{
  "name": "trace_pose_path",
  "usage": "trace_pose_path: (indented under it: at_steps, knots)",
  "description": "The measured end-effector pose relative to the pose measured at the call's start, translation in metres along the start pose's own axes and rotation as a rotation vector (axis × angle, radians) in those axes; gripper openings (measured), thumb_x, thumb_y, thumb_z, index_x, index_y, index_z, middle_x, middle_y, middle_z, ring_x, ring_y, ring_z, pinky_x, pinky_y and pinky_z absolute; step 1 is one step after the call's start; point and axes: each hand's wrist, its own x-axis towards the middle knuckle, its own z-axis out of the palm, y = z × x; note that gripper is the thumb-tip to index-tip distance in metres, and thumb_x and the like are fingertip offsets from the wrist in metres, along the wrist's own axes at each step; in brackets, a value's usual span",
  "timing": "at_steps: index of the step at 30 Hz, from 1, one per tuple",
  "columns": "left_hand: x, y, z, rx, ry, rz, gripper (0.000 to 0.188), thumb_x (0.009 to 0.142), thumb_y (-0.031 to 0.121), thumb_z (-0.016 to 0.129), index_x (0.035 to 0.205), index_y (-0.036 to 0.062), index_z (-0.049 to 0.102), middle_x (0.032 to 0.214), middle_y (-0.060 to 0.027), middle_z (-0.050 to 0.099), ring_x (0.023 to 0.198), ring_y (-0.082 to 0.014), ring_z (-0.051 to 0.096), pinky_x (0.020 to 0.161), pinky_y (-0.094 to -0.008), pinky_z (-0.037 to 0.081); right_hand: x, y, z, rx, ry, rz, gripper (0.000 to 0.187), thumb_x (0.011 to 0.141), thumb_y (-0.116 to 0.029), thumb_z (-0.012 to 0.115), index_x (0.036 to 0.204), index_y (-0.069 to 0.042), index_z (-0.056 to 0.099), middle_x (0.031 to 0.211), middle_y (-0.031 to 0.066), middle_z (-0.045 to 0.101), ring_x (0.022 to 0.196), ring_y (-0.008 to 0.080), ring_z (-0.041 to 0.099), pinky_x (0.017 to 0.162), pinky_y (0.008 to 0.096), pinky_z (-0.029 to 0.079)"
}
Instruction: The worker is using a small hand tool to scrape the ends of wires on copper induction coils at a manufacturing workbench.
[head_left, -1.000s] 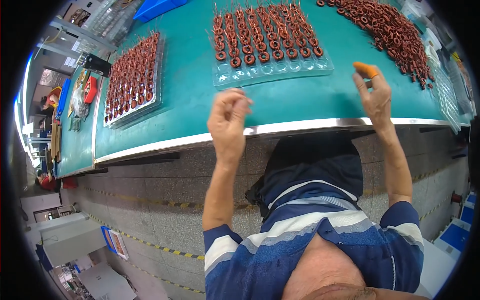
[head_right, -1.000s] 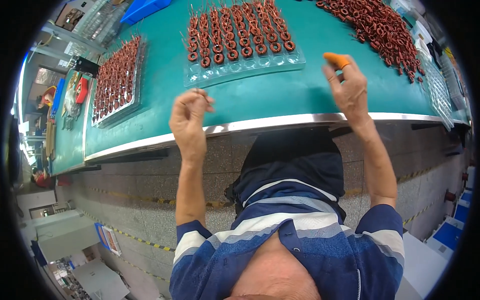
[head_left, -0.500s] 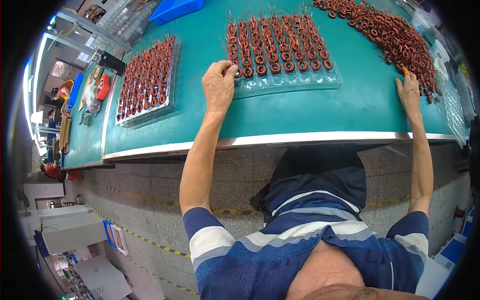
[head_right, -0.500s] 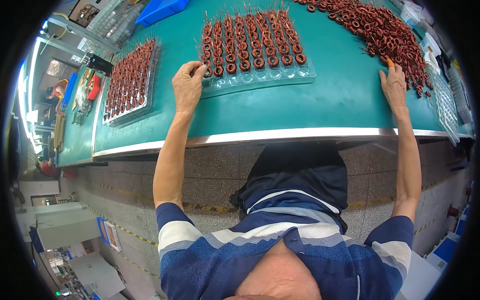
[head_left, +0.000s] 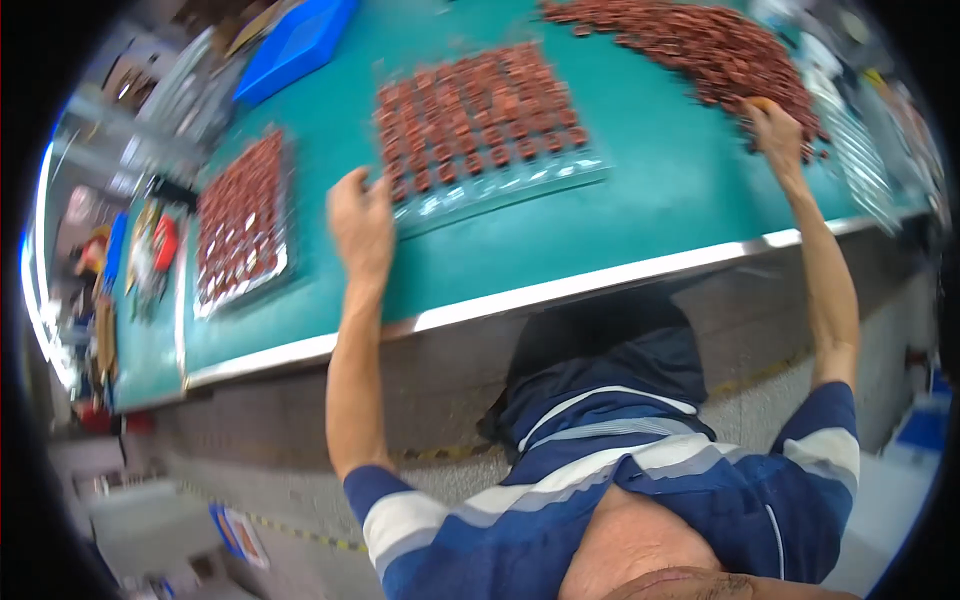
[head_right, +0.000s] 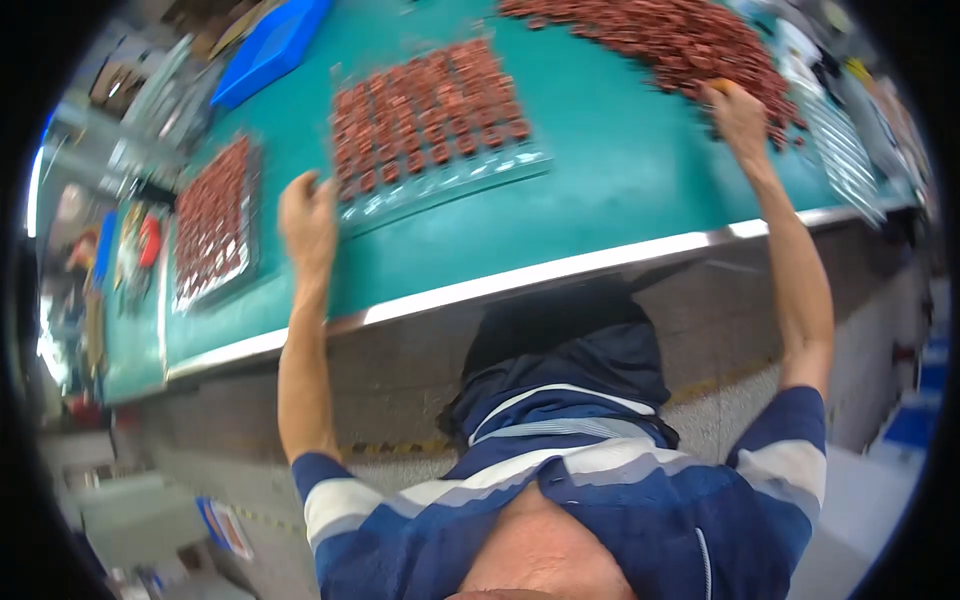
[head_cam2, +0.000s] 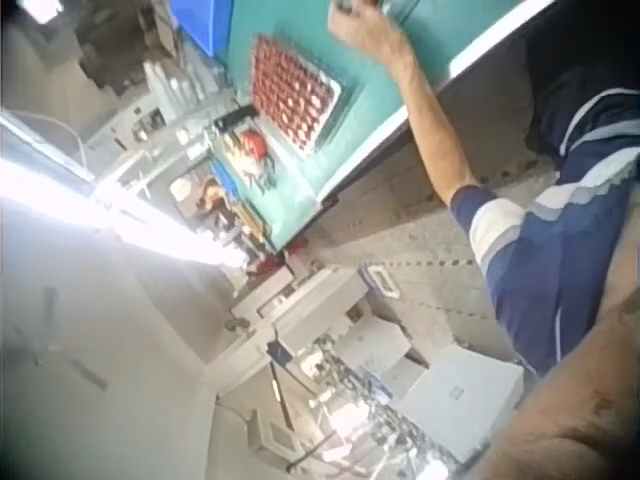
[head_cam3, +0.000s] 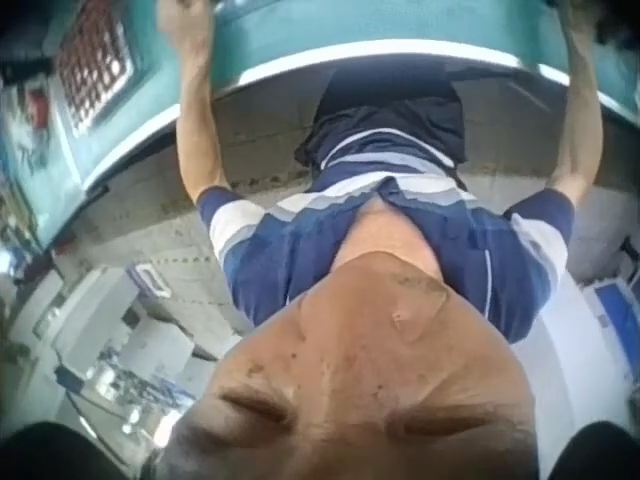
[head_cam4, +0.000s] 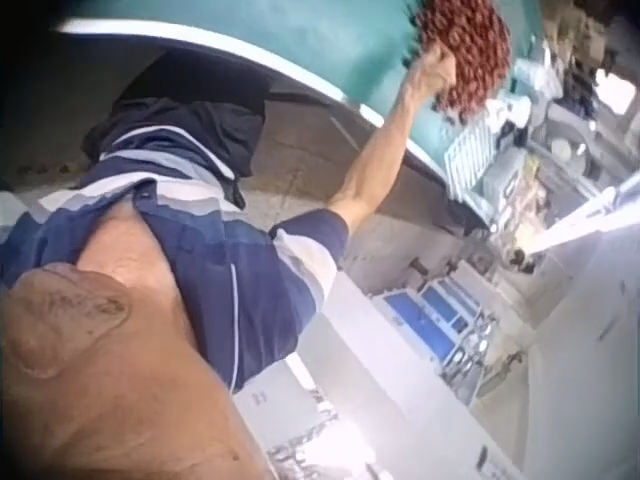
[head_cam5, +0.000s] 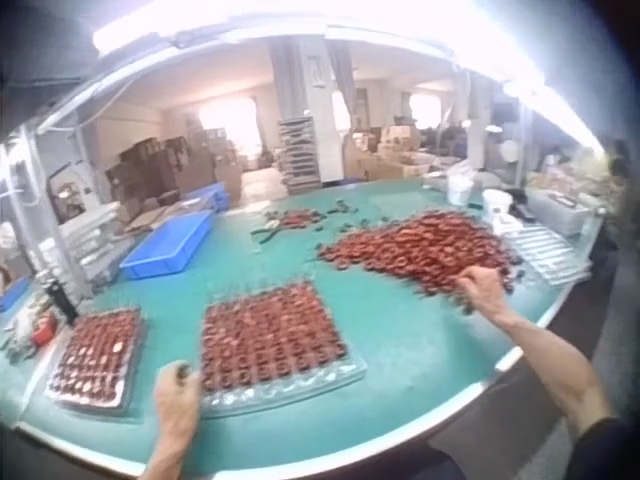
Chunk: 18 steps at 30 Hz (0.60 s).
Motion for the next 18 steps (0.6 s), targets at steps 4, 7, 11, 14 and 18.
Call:
trace_pose_path:
  at_steps: [4, 7, 11, 14, 18]
  knots:
    - [-0.016, 0.054, -0.031, -0.268, 0.0, -0.172, 0.018, 0.089, 0.008, 0.059, 0.105, -0.0017, 0.061, 0.094, -0.0082, 0.061, 0.085, -0.0168, 0.057, 0.076, -0.029, 0.047, -0.003, -0.066, -0.011, 0.467, -0.178, 0.137, 0.028, 0.089, -0.023, 0.062, 0.103, 0.001, 0.068, 0.081, 0.0053, 0.069, 0.069, 0.0092, 0.063, 0.059, 0.0219, 0.048]
    - [-0.027, 0.098, -0.008, -0.619, -0.018, -0.083, 0.011, 0.09, 0.005, 0.059, 0.099, -0.0005, 0.063, 0.092, -0.0061, 0.063, 0.085, -0.0146, 0.059, 0.078, -0.026, 0.047, -0.015, -0.087, -0.009, 0.737, -0.283, 0.136, 0.026, 0.09, -0.017, 0.061, 0.105, 0.003, 0.065, 0.085, 0.0053, 0.067, 0.068, 0.0068, 0.06, 0.058, 0.02, 0.048]
    - [-0.022, 0.134, 0.014, -0.713, -0.206, -0.017, 0.012, 0.09, 0.004, 0.059, 0.1, -0.0003, 0.063, 0.088, -0.008, 0.062, 0.082, -0.0151, 0.059, 0.075, -0.0267, 0.047, -0.019, -0.129, -0.01, 0.772, -0.369, 0.066, 0.023, 0.092, -0.016, 0.06, 0.105, 0.003, 0.065, 0.081, 0.0037, 0.065, 0.069, 0.0055, 0.059, 0.061, 0.018, 0.047]
    - [-0.024, 0.146, 0.028, -0.713, -0.268, 0.082, 0.012, 0.089, 0.004, 0.06, 0.099, -0.0004, 0.062, 0.088, -0.0101, 0.061, 0.079, -0.0182, 0.06, 0.072, -0.029, 0.048, -0.006, -0.121, 0.008, 0.703, -0.373, 0.06, 0.026, 0.092, -0.019, 0.06, 0.105, 0.003, 0.065, 0.081, 0.0049, 0.065, 0.072, 0.0094, 0.061, 0.066, 0.0221, 0.049]
    - [-0.036, 0.151, 0.024, -0.673, -0.331, 0.162, 0.011, 0.088, 0.003, 0.06, 0.098, -0.001, 0.062, 0.087, -0.0104, 0.061, 0.077, -0.0188, 0.06, 0.07, -0.0291, 0.048, 0.0, -0.084, 0.024, -0.027, 0.18, -0.353, 0.026, 0.088, -0.018, 0.063, 0.107, -0.001, 0.062, 0.101, 0.0106, 0.063, 0.092, 0.0214, 0.062, 0.08, 0.0305, 0.049]
